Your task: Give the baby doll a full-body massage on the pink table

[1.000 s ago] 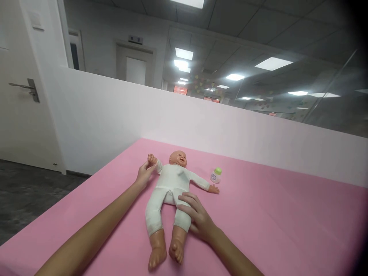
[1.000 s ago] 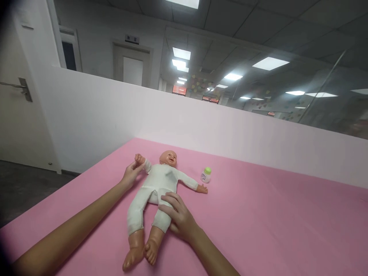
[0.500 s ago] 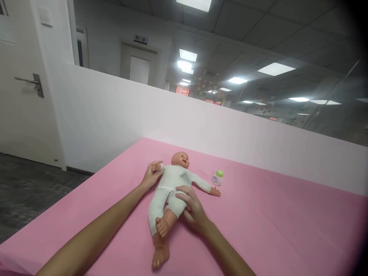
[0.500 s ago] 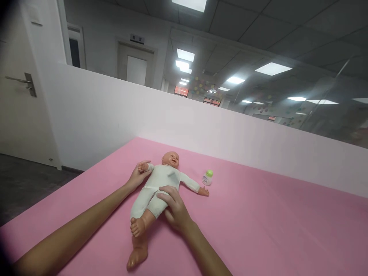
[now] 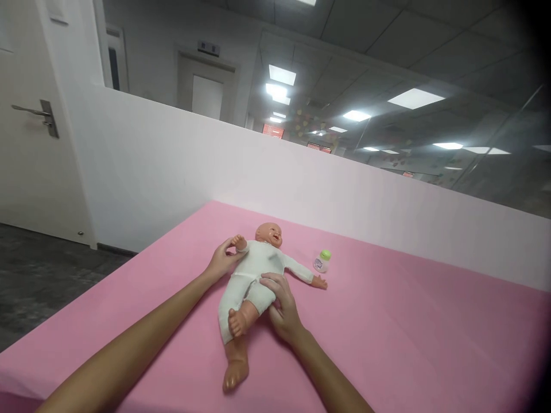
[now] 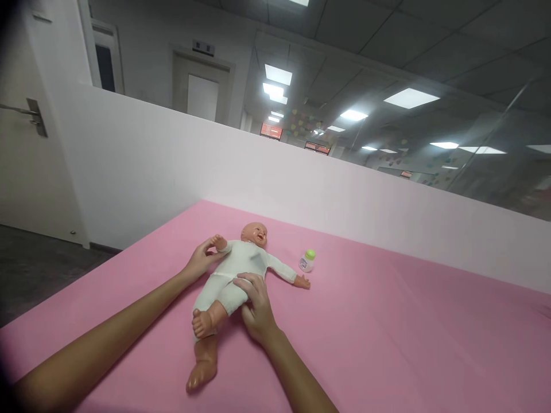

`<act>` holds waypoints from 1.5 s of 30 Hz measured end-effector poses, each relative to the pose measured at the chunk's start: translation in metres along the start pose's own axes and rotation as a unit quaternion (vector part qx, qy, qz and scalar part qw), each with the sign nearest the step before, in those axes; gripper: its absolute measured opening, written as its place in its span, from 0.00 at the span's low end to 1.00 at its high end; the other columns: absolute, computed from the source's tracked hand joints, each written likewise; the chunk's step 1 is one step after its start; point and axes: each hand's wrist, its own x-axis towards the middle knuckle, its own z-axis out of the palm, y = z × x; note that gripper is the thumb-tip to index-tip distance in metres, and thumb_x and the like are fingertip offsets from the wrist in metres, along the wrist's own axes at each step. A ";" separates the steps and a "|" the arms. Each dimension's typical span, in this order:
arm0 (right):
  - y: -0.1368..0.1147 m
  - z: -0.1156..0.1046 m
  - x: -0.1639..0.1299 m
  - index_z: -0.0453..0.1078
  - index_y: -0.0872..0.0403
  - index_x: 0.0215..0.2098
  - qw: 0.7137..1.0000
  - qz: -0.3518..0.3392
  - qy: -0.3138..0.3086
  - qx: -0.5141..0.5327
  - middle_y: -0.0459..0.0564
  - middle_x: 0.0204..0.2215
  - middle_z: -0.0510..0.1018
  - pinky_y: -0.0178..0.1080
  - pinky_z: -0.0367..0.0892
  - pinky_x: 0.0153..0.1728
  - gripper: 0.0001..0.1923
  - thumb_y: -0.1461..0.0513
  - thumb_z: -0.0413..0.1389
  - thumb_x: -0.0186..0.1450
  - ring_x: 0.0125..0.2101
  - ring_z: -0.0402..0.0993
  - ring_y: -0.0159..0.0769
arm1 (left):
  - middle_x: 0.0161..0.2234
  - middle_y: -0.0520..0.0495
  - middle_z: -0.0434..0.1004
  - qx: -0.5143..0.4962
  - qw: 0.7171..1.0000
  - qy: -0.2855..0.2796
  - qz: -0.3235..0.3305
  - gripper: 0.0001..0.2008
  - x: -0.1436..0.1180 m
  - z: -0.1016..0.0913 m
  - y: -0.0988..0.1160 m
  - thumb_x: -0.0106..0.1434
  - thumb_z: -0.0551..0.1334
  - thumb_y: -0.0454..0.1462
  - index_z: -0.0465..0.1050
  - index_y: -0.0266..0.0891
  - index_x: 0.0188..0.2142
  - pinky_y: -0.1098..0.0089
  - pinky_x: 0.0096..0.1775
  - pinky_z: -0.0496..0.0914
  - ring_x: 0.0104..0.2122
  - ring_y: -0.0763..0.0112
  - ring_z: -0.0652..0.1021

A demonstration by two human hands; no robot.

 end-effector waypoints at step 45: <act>-0.009 0.004 0.016 0.65 0.44 0.64 0.992 -0.055 -0.070 -0.093 0.52 0.49 0.77 0.52 0.66 0.51 0.30 0.69 0.52 0.65 0.50 0.71 0.47 | 0.52 0.46 0.77 0.014 0.999 -0.021 0.033 0.21 -0.012 0.010 0.000 0.64 0.66 0.51 0.73 0.45 0.51 0.63 0.54 0.69 0.54 0.59 0.75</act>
